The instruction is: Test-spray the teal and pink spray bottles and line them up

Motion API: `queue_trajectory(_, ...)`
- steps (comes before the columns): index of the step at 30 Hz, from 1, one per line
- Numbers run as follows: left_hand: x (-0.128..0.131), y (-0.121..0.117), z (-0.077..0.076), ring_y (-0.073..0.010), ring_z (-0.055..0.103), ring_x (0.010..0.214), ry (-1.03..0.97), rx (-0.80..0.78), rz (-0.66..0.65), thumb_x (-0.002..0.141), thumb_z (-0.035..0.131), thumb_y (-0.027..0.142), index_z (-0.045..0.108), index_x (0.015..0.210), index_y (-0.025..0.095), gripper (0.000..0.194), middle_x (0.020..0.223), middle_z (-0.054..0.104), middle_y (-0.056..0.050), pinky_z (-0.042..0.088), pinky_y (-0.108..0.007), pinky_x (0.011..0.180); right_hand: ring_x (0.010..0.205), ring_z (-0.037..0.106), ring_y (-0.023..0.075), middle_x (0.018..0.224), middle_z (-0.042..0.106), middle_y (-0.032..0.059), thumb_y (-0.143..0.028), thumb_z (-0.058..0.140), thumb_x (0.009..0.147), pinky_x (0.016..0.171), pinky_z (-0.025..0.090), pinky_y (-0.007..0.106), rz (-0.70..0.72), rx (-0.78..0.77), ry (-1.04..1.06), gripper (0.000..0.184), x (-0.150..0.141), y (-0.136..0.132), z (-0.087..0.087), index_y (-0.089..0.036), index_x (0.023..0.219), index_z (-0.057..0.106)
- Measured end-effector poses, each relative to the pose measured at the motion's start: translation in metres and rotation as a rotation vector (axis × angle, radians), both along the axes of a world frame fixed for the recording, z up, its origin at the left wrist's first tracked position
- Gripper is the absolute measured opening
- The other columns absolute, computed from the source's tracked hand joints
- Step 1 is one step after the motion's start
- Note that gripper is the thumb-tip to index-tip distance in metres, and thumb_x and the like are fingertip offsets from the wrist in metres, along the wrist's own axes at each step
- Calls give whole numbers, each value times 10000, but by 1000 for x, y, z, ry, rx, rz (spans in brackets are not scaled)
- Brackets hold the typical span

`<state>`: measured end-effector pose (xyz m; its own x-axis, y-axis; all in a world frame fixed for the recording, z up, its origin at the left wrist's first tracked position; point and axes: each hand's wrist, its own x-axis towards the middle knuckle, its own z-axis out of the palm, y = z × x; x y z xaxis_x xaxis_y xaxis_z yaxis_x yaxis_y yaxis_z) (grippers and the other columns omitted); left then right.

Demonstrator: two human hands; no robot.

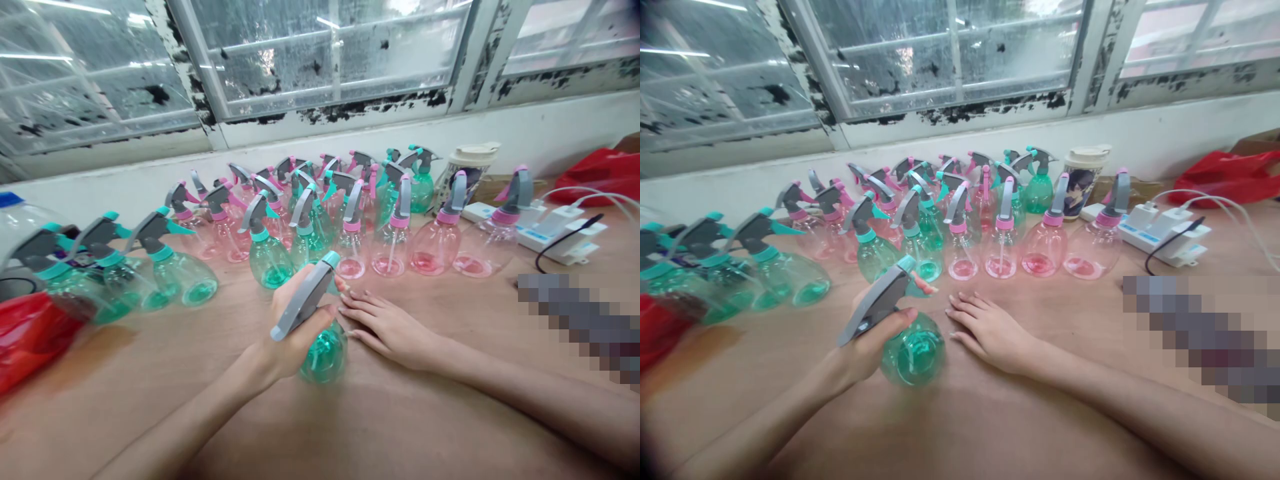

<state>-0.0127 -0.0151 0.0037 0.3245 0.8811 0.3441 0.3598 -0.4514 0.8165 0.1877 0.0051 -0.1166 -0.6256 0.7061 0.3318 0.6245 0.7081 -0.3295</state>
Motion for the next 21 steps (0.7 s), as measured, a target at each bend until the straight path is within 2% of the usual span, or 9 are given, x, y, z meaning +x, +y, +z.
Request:
queue_trajectory(5,-1,2,-1,-181,612,734,-9,11,-14,796,523,255,575,833,204,81,822,623,-21,505,-321,710,1371,415,263,1448,509,84,-390,441,992,1143,330,509,0,8,19,441,0,0,-1,-209,1388,512)
queue_trajectory(11,-4,4,-3,-211,640,791,-32,-17,-38,755,553,235,595,922,204,175,812,636,-27,522,-332,725,1354,437,269,1436,522,89,-371,458,985,1129,349,513,-1,-9,35,419,1,0,2,-202,1358,543)
queue_trajectory(21,-5,3,-6,-157,568,629,2,1,-49,808,533,262,611,1041,195,254,774,617,-11,493,-314,669,1350,443,268,1421,539,82,-359,483,974,1115,364,515,-6,-27,53,405,0,-1,6,-224,1350,550)
